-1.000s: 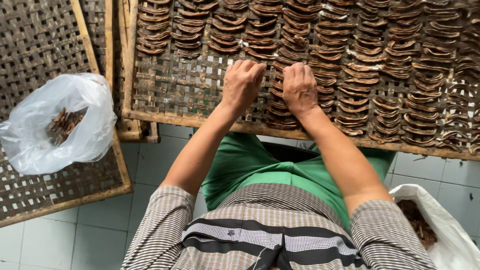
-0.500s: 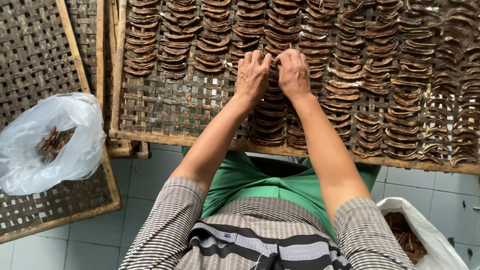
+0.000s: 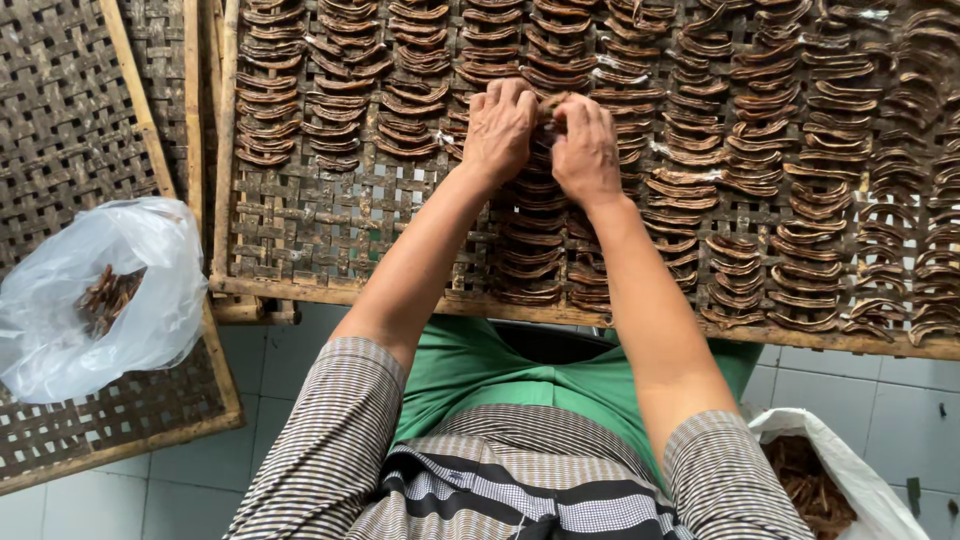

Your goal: The person sits on the floor among woven bamboo drying trays filled with dried pods and sorts through them by hand, picking up individual pods, inspecting them, and placing selected ones into a plastic bag beside the trays. They work across several trays, moving handfuls aside to reach pods underneath.

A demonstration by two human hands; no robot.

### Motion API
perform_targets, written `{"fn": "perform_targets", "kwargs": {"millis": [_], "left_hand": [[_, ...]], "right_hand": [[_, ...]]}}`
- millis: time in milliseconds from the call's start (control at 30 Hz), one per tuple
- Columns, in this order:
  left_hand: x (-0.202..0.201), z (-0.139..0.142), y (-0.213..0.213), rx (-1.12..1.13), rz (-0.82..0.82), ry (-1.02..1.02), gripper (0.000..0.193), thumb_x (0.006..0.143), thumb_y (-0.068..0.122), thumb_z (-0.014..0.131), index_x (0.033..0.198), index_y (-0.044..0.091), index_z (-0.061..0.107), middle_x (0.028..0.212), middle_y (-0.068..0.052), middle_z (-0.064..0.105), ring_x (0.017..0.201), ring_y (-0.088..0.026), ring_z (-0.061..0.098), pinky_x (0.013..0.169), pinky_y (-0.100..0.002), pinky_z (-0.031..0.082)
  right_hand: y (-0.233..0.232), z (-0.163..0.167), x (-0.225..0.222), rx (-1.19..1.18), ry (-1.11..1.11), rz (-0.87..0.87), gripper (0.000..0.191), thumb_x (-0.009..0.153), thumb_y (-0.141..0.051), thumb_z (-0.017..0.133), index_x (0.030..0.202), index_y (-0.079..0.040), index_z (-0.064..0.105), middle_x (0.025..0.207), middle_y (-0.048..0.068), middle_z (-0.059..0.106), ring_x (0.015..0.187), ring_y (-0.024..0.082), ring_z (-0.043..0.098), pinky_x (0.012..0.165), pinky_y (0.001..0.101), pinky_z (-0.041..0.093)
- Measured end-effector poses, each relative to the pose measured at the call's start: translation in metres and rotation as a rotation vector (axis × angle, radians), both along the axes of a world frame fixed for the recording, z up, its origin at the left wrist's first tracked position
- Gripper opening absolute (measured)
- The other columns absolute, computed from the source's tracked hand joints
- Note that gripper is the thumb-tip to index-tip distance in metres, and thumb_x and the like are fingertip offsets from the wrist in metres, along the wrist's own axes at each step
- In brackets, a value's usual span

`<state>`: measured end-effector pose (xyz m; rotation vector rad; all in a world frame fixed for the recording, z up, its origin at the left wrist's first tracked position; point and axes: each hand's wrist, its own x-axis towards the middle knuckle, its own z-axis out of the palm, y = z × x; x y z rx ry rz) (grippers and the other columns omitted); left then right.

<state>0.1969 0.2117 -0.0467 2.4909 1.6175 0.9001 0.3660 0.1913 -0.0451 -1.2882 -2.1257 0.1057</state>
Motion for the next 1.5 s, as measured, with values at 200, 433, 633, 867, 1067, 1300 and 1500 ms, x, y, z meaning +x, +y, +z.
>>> {"fn": "perform_targets", "kwargs": {"millis": [200, 433, 633, 867, 1067, 1300, 1500], "left_hand": [[-0.008, -0.003, -0.005, -0.043, -0.060, -0.044, 0.037, 0.088, 0.007, 0.056, 0.125, 0.010, 0.059, 0.111, -0.006, 0.063, 0.108, -0.027, 0.056, 0.089, -0.044, 0.039], [-0.020, -0.002, -0.010, -0.082, -0.188, -0.103, 0.032, 0.099, 0.013, 0.066, 0.130, 0.017, 0.058, 0.111, -0.002, 0.067, 0.112, -0.021, 0.060, 0.097, -0.039, 0.041], [-0.033, 0.000, -0.019, -0.069, -0.119, -0.063, 0.052, 0.092, 0.021, 0.073, 0.139, 0.005, 0.056, 0.112, -0.008, 0.066, 0.112, -0.026, 0.057, 0.093, -0.044, 0.041], [-0.041, -0.013, -0.039, -0.037, -0.043, 0.138, 0.028, 0.096, 0.016, 0.064, 0.123, 0.010, 0.067, 0.130, -0.009, 0.062, 0.122, -0.026, 0.055, 0.102, -0.045, 0.042], [-0.041, -0.018, -0.049, -0.138, 0.041, 0.025, 0.033, 0.097, 0.006, 0.060, 0.130, 0.009, 0.062, 0.130, -0.010, 0.059, 0.120, -0.029, 0.055, 0.098, -0.043, 0.045], [-0.041, -0.017, -0.048, -0.080, 0.097, 0.067, 0.039, 0.090, 0.016, 0.070, 0.126, 0.007, 0.061, 0.117, -0.010, 0.058, 0.109, -0.031, 0.054, 0.089, -0.046, 0.043], [-0.047, 0.002, -0.035, -0.170, 0.088, 0.076, 0.025, 0.086, 0.025, 0.076, 0.106, 0.012, 0.069, 0.109, -0.010, 0.058, 0.107, -0.030, 0.052, 0.088, -0.046, 0.040]], "right_hand": [[0.008, 0.001, -0.006, -0.162, -0.138, 0.049, 0.032, 0.090, 0.000, 0.061, 0.121, -0.006, 0.062, 0.116, 0.016, 0.056, 0.112, 0.037, 0.054, 0.102, 0.0480, 0.047], [0.002, 0.011, -0.005, 0.031, -0.160, 0.079, 0.035, 0.078, -0.003, 0.066, 0.112, -0.003, 0.061, 0.116, 0.017, 0.059, 0.111, 0.037, 0.057, 0.099, 0.0487, 0.047], [-0.001, 0.003, 0.001, -0.200, -0.163, 0.109, 0.025, 0.085, -0.008, 0.071, 0.108, -0.004, 0.063, 0.108, 0.018, 0.059, 0.103, 0.038, 0.058, 0.093, 0.0484, 0.049], [-0.018, 0.001, 0.003, -0.214, -0.155, 0.142, 0.032, 0.090, -0.009, 0.073, 0.119, -0.004, 0.061, 0.108, 0.015, 0.060, 0.100, 0.036, 0.059, 0.091, 0.0486, 0.049], [-0.030, 0.000, 0.005, -0.189, -0.121, 0.193, 0.034, 0.083, -0.011, 0.079, 0.112, -0.006, 0.063, 0.108, 0.019, 0.058, 0.098, 0.039, 0.058, 0.088, 0.0471, 0.050], [-0.031, -0.008, -0.007, -0.146, -0.194, 0.091, 0.030, 0.083, -0.003, 0.068, 0.112, -0.009, 0.066, 0.111, 0.018, 0.058, 0.103, 0.039, 0.057, 0.091, 0.0476, 0.050], [-0.031, -0.003, -0.017, -0.203, -0.171, 0.054, 0.034, 0.090, -0.002, 0.061, 0.124, -0.004, 0.066, 0.114, 0.018, 0.060, 0.107, 0.039, 0.056, 0.094, 0.0516, 0.047]]}}
